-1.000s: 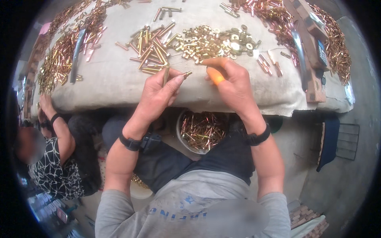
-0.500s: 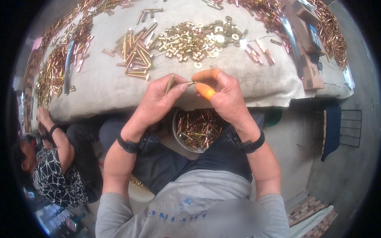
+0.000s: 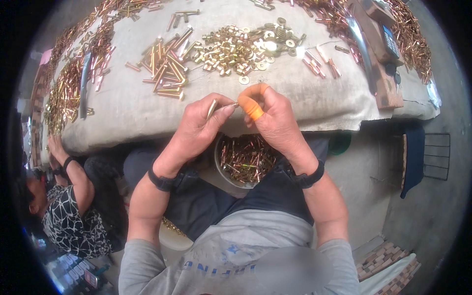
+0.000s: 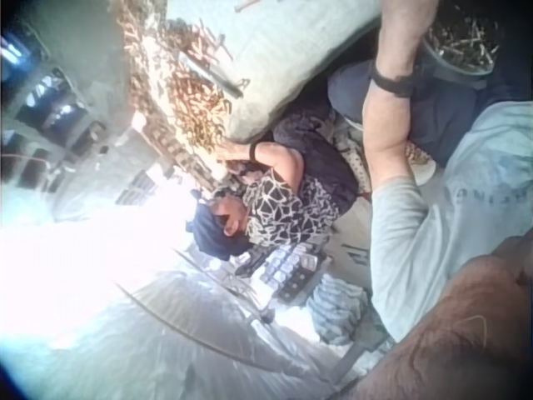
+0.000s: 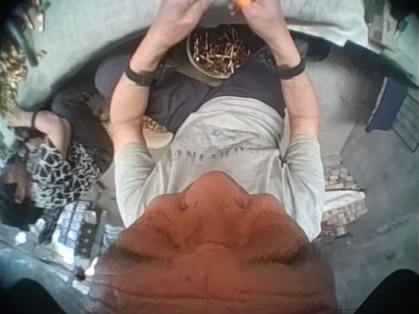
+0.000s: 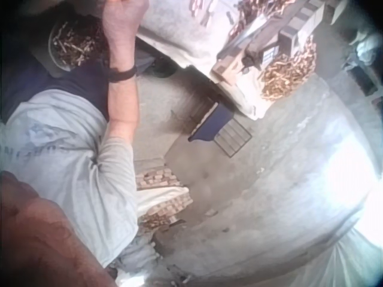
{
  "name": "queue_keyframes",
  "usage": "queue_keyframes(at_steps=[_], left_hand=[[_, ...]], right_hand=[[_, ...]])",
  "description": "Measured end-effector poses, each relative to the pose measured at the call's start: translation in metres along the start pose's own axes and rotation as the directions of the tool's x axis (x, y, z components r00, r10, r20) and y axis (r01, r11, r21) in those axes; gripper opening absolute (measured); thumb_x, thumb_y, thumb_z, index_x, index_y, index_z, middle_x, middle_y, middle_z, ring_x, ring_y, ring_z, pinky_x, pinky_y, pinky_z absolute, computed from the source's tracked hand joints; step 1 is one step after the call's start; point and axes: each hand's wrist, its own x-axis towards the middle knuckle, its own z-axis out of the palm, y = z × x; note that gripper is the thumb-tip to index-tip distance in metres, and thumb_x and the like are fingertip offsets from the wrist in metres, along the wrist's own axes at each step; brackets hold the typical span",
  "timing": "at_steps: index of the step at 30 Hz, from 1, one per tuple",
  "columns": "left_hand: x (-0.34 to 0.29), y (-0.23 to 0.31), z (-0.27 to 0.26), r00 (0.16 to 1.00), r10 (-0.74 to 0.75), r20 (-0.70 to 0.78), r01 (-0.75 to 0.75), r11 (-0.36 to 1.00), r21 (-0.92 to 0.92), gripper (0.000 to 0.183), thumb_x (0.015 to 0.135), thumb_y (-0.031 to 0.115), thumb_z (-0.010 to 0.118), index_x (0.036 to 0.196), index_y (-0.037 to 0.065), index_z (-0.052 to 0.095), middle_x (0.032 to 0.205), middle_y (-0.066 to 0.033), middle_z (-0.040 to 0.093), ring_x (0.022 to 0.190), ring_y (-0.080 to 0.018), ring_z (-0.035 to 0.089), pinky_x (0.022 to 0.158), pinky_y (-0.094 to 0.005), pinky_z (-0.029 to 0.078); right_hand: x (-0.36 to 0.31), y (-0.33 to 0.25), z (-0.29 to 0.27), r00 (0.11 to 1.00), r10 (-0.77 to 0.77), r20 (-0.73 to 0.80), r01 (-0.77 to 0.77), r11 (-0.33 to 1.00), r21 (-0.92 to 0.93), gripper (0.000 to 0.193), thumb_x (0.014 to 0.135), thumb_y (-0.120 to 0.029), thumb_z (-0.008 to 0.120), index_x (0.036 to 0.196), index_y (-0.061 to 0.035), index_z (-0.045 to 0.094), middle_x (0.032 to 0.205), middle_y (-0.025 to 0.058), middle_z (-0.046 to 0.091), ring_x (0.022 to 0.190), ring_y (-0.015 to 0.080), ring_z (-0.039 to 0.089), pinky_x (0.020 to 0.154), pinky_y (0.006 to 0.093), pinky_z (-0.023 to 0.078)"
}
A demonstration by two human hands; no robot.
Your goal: Placing metal washers onto long bolts at a workbench.
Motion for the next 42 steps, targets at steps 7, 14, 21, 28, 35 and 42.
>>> queue_keyframes(at_steps=[7,14,21,28,35,42], left_hand=[[0.005,-0.003,-0.012,0.951,0.21,-0.226,-0.17,0.968,0.185,0.009,0.095,0.011,0.061,0.101,0.003,0.062,0.069,-0.0134,0.06,0.062,-0.0232,0.061,0.058,-0.0323,0.047],[0.003,-0.012,0.001,0.891,0.367,-0.267,-0.239,0.88,0.41,0.018,0.088,0.005,0.064,0.106,0.001,0.063,0.082,-0.0122,0.064,0.069,-0.0233,0.064,0.06,-0.0331,0.05],[0.006,-0.017,0.003,0.861,0.49,-0.137,-0.298,0.703,0.645,0.029,0.077,0.003,0.07,0.104,0.005,0.061,0.082,-0.0127,0.063,0.068,-0.0309,0.065,0.057,-0.0369,0.052],[-0.005,-0.009,0.017,0.887,0.449,-0.109,-0.28,0.71,0.646,0.021,0.083,0.002,0.066,0.104,0.004,0.062,0.083,-0.0162,0.065,0.071,-0.033,0.067,0.057,-0.0386,0.052],[-0.001,-0.014,0.004,0.963,0.182,-0.197,-0.149,0.974,0.168,0.011,0.097,0.011,0.059,0.099,0.002,0.062,0.068,-0.0062,0.058,0.058,-0.0143,0.056,0.055,-0.0298,0.044],[-0.001,-0.002,0.003,0.974,-0.206,0.097,0.223,0.944,-0.241,0.017,0.099,0.015,0.058,0.097,-0.001,0.062,0.073,0.0024,0.055,0.069,-0.004,0.047,0.061,-0.0243,0.042]], right_hand=[[-0.016,-0.013,-0.013,0.803,0.066,0.592,-0.14,0.987,0.081,0.063,0.103,-0.054,0.037,0.096,0.0012,0.067,0.078,0.0071,0.066,0.069,0.0108,0.065,0.06,0.0237,0.052],[-0.01,0.004,0.018,0.97,0.131,0.206,-0.211,0.874,0.437,0.067,0.104,-0.051,0.036,0.133,0.0073,0.049,0.117,0.0161,0.061,0.105,0.0228,0.063,0.091,0.0323,0.052],[-0.037,-0.018,0.019,0.979,0.159,0.126,-0.202,0.806,0.556,0.069,0.105,-0.047,0.033,0.141,0.011,0.036,0.137,0.0239,0.05,0.121,0.0289,0.057,0.102,0.0372,0.047],[-0.032,0.01,0.02,0.968,0.211,0.138,-0.252,0.798,0.547,0.075,0.104,-0.052,0.035,0.141,0.0133,0.035,0.136,0.0242,0.051,0.121,0.0282,0.056,0.103,0.0367,0.046],[-0.037,-0.001,0.003,0.998,0.052,0.027,-0.058,0.927,0.371,0.062,0.106,-0.045,0.034,0.138,0.0062,0.044,0.129,0.0191,0.058,0.116,0.0229,0.06,0.098,0.035,0.048],[-0.027,0.009,0.003,0.997,0.067,-0.04,-0.056,0.973,0.224,0.019,0.096,-0.01,0.062,0.113,-0.0019,0.065,0.092,0.0015,0.065,0.083,0.0081,0.062,0.078,0.0236,0.052]])
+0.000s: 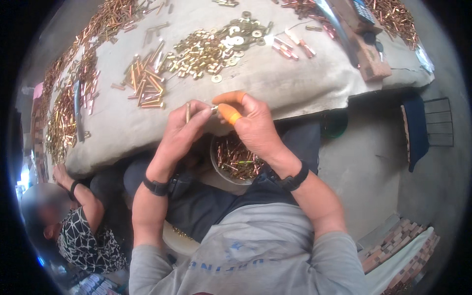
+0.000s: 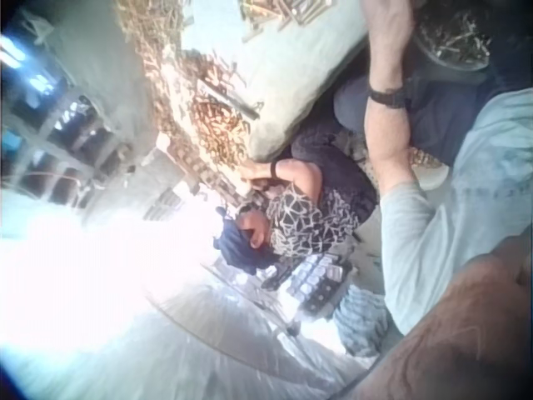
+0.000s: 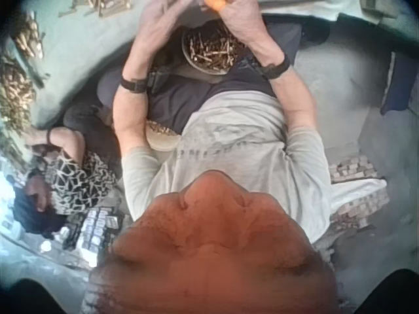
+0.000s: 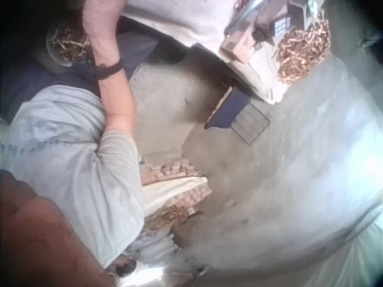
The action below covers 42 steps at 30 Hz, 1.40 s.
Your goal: Placing metal washers onto long bolts at a workbench.
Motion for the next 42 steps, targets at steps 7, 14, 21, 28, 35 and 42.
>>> queue_keyframes(at_steps=[7,14,21,28,35,42], left_hand=[[-0.004,0.001,0.017,0.94,0.335,0.066,-0.333,0.858,0.39,0.009,0.096,0.01,0.062,0.098,0.001,0.062,0.078,-0.0148,0.063,0.063,-0.0226,0.062,0.059,-0.0324,0.048],[-0.001,0.001,0.013,0.918,0.395,-0.017,-0.339,0.807,0.483,0.01,0.096,0.007,0.059,0.103,0.002,0.065,0.08,-0.0162,0.065,0.069,-0.0299,0.063,0.065,-0.0331,0.049],[0.002,-0.011,0.026,0.949,0.223,0.221,-0.307,0.805,0.508,0.011,0.093,0.008,0.062,0.101,0.0,0.064,0.083,-0.0179,0.063,0.075,-0.0354,0.062,0.066,-0.038,0.049],[0.0,-0.022,0.033,0.916,0.245,0.318,-0.378,0.796,0.474,0.02,0.089,0.01,0.065,0.104,-0.002,0.06,0.085,-0.022,0.063,0.082,-0.0432,0.061,0.071,-0.0456,0.049],[0.0,0.003,0.018,0.988,0.044,0.151,-0.108,0.888,0.447,0.017,0.094,0.015,0.064,0.092,0.0,0.057,0.072,-0.0119,0.062,0.063,-0.0191,0.058,0.06,-0.0319,0.047],[0.002,0.003,0.012,0.989,0.146,-0.022,-0.135,0.954,0.268,0.015,0.097,0.014,0.062,0.096,-0.001,0.058,0.073,-0.0031,0.062,0.069,-0.0064,0.054,0.061,-0.0265,0.047]], right_hand=[[-0.001,0.006,-0.021,0.986,0.15,0.079,-0.137,0.979,-0.149,0.024,0.098,-0.026,0.061,0.092,-0.0037,0.066,0.076,0.0007,0.062,0.064,0.0044,0.055,0.059,0.0207,0.046],[0.012,-0.024,-0.043,0.953,-0.272,0.134,0.302,0.806,-0.51,0.029,0.095,-0.029,0.062,0.092,-0.0006,0.066,0.08,0.0096,0.066,0.067,0.0212,0.062,0.061,0.0316,0.049],[0.088,-0.042,-0.109,0.793,-0.6,0.107,0.17,0.049,-0.984,0.023,0.085,-0.022,0.07,0.093,-0.0009,0.065,0.085,0.0169,0.063,0.077,0.0373,0.064,0.068,0.0434,0.053],[0.079,-0.049,-0.089,0.775,-0.595,0.213,0.294,0.042,-0.955,0.014,0.089,-0.016,0.062,0.09,-0.002,0.059,0.087,0.0191,0.062,0.079,0.0389,0.063,0.071,0.0462,0.05],[0.083,-0.031,-0.052,0.875,-0.459,0.152,0.306,0.283,-0.909,0.019,0.092,-0.023,0.061,0.092,-0.0037,0.059,0.085,0.0204,0.065,0.081,0.0418,0.062,0.071,0.0478,0.048],[0.101,-0.017,-0.038,0.836,-0.49,0.248,0.413,0.263,-0.872,0.017,0.085,-0.016,0.068,0.097,-0.0035,0.066,0.088,0.0168,0.066,0.084,0.0369,0.064,0.074,0.0447,0.051]])
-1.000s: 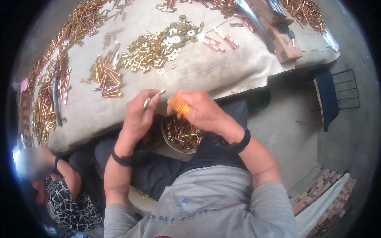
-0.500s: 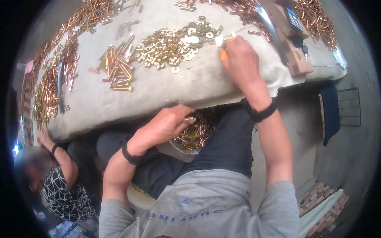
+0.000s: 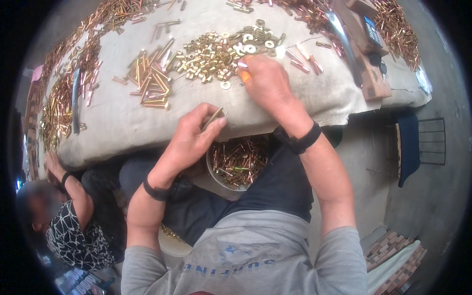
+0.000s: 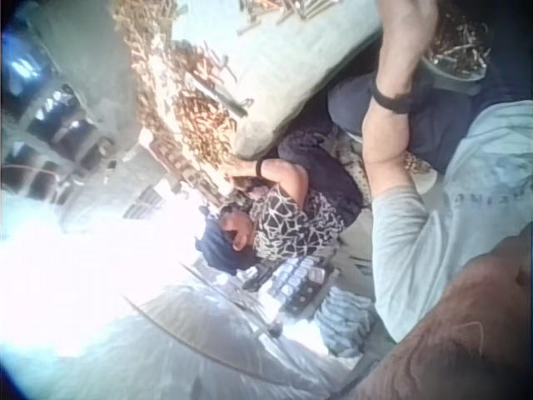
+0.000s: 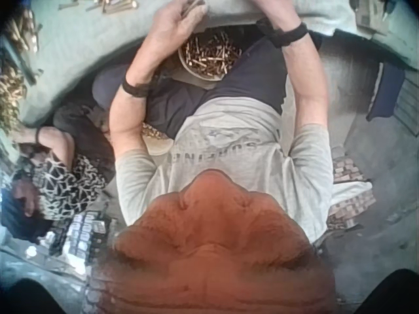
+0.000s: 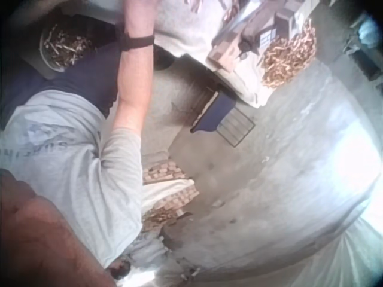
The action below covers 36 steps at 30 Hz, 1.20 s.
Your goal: Placing metal washers onto long bolts at a workbench.
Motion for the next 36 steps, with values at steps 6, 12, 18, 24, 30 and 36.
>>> queue_keyframes(at_steps=[6,12,18,24,30,36], left_hand=[[0.003,-0.002,-0.01,0.997,-0.013,-0.07,0.008,0.998,-0.069,0.018,0.1,0.016,0.056,0.106,-0.001,0.058,0.075,0.0011,0.056,0.065,-0.0045,0.049,0.058,-0.0229,0.042],[0.005,-0.007,-0.01,0.991,-0.022,-0.133,-0.003,0.983,-0.184,0.019,0.098,0.015,0.056,0.107,-0.001,0.062,0.069,-0.007,0.061,0.065,-0.0118,0.058,0.061,-0.0294,0.048],[0.004,-0.006,-0.009,0.983,-0.121,-0.138,0.09,0.973,-0.215,0.02,0.099,0.019,0.058,0.105,0.0,0.064,0.07,0.0043,0.054,0.056,-0.0015,0.043,0.049,-0.0188,0.034],[0.003,-0.001,-0.006,0.99,-0.128,-0.062,0.096,0.923,-0.373,0.018,0.099,0.021,0.059,0.101,0.003,0.065,0.066,0.0083,0.049,0.054,0.0004,0.039,0.048,-0.0178,0.028],[0.003,-0.003,-0.008,0.988,-0.152,0.012,0.133,0.823,-0.552,0.019,0.1,0.02,0.058,0.096,0.003,0.064,0.066,0.0071,0.048,0.057,-0.0009,0.039,0.05,-0.0193,0.032],[0.001,-0.001,-0.005,0.989,-0.126,0.081,0.143,0.634,-0.76,0.019,0.101,0.022,0.058,0.098,0.004,0.06,0.066,0.0069,0.046,0.052,-0.0017,0.036,0.046,-0.0191,0.027]], right_hand=[[-0.005,-0.01,-0.009,0.99,0.024,0.142,-0.04,0.993,0.113,0.015,0.084,-0.012,0.067,0.095,-0.0026,0.066,0.085,0.0175,0.065,0.082,0.0373,0.063,0.073,0.0439,0.05],[-0.013,-0.01,-0.015,0.982,0.16,0.099,-0.174,0.973,0.151,0.015,0.085,-0.01,0.066,0.096,-0.0008,0.064,0.084,0.0189,0.065,0.078,0.0357,0.063,0.071,0.041,0.049],[-0.033,-0.026,-0.025,0.902,0.352,0.249,-0.427,0.642,0.637,0.021,0.09,-0.011,0.065,0.11,-0.004,0.064,0.08,0.0041,0.064,0.07,0.0131,0.059,0.065,0.0282,0.048],[-0.049,-0.054,-0.019,0.818,0.266,0.51,-0.554,0.125,0.823,0.019,0.095,-0.011,0.062,0.111,-0.0028,0.062,0.081,-0.0021,0.059,0.066,0.0049,0.055,0.06,0.02,0.046],[-0.056,-0.052,-0.007,0.822,0.203,0.532,-0.509,-0.159,0.846,0.024,0.095,-0.013,0.062,0.116,-0.0008,0.061,0.079,0.0,0.059,0.064,0.0067,0.053,0.059,0.0194,0.042],[-0.054,-0.059,-0.011,0.891,0.235,0.388,-0.447,0.311,0.839,0.024,0.097,-0.016,0.061,0.117,-0.0029,0.067,0.081,0.0003,0.059,0.066,0.0071,0.055,0.062,0.0209,0.046]])
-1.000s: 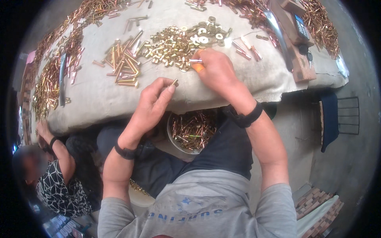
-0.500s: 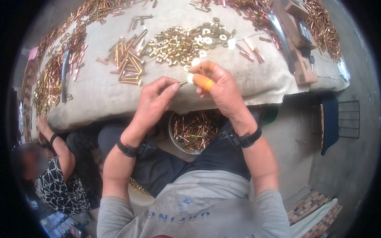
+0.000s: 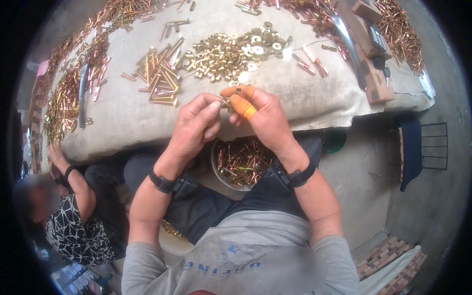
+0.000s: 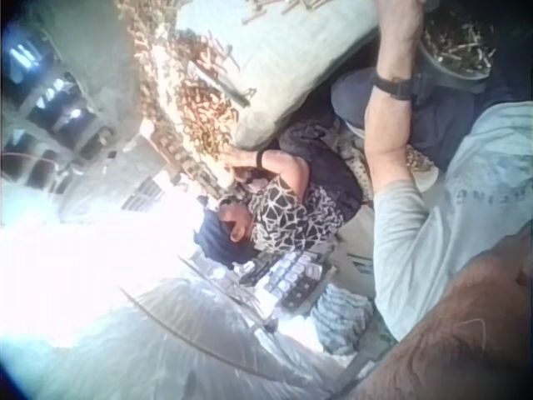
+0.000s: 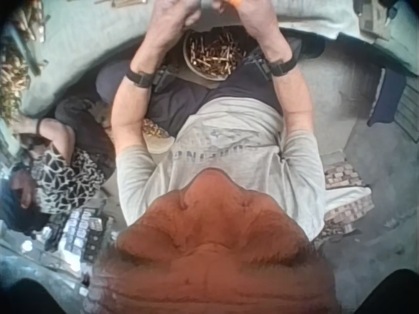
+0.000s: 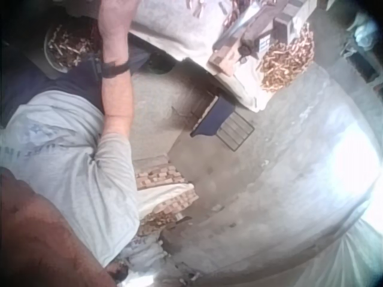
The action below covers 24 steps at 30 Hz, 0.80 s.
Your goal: Placing metal washers onto long bolts at a workbench.
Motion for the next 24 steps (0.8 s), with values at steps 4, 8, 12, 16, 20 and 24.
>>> queue_keyframes(at_steps=[4,8,12,16,20,24], left_hand=[[0.0,0.002,0.0,0.992,0.085,-0.097,-0.063,0.975,0.211,0.016,0.1,0.021,0.057,0.102,0.006,0.059,0.064,0.0072,0.045,0.052,-0.0019,0.036,0.047,-0.0188,0.027],[0.002,-0.004,-0.003,0.985,0.138,-0.103,-0.082,0.903,0.421,0.016,0.1,0.021,0.058,0.1,0.005,0.06,0.067,0.0078,0.047,0.055,-0.0005,0.038,0.048,-0.0186,0.029],[0.004,-0.01,-0.002,0.979,0.196,-0.057,-0.147,0.87,0.47,0.016,0.1,0.021,0.058,0.098,0.005,0.06,0.068,0.0076,0.048,0.055,-0.0003,0.039,0.048,-0.0185,0.029],[0.002,-0.006,-0.002,0.994,0.076,-0.073,-0.044,0.932,0.361,0.015,0.1,0.017,0.058,0.097,0.002,0.059,0.069,0.0058,0.05,0.058,-0.0012,0.041,0.05,-0.0197,0.034],[0.001,-0.005,-0.005,0.999,0.024,-0.043,-0.016,0.982,0.188,0.02,0.102,0.024,0.053,0.106,0.005,0.056,0.066,0.0047,0.045,0.052,-0.0029,0.038,0.046,-0.0192,0.029],[0.001,0.0,0.004,0.996,0.005,-0.085,0.006,0.991,0.134,0.023,0.104,0.024,0.05,0.111,0.003,0.054,0.067,0.002,0.05,0.047,-0.0028,0.04,0.043,-0.0188,0.032]], right_hand=[[0.005,-0.011,-0.015,0.922,-0.387,0.003,0.309,0.73,-0.609,0.022,0.095,-0.016,0.064,0.114,-0.0069,0.069,0.081,-0.002,0.062,0.073,0.005,0.055,0.063,0.0197,0.047],[0.0,-0.009,-0.013,0.978,-0.098,-0.186,0.094,0.995,-0.033,0.024,0.097,-0.018,0.063,0.114,-0.0019,0.066,0.084,0.0018,0.063,0.071,0.0053,0.057,0.062,0.0195,0.047],[-0.002,-0.002,-0.001,0.967,-0.095,-0.235,0.109,0.993,0.044,0.022,0.096,-0.017,0.064,0.112,-0.0021,0.065,0.083,0.0035,0.065,0.072,0.007,0.062,0.065,0.0217,0.052],[-0.006,0.001,0.006,0.959,-0.064,-0.274,0.065,0.998,-0.003,0.021,0.096,-0.013,0.063,0.112,0.0002,0.064,0.082,0.0024,0.065,0.071,0.0072,0.063,0.066,0.0216,0.052],[-0.009,0.007,0.0,0.983,-0.034,-0.181,0.026,0.999,-0.041,0.023,0.099,-0.016,0.058,0.114,0.0003,0.065,0.077,-0.0001,0.062,0.069,0.0062,0.058,0.064,0.0214,0.049],[-0.01,0.01,-0.004,0.988,-0.016,-0.156,0.034,0.993,0.112,0.024,0.101,-0.017,0.055,0.115,-0.0005,0.066,0.076,-0.0008,0.06,0.067,0.0059,0.056,0.062,0.0214,0.047]])
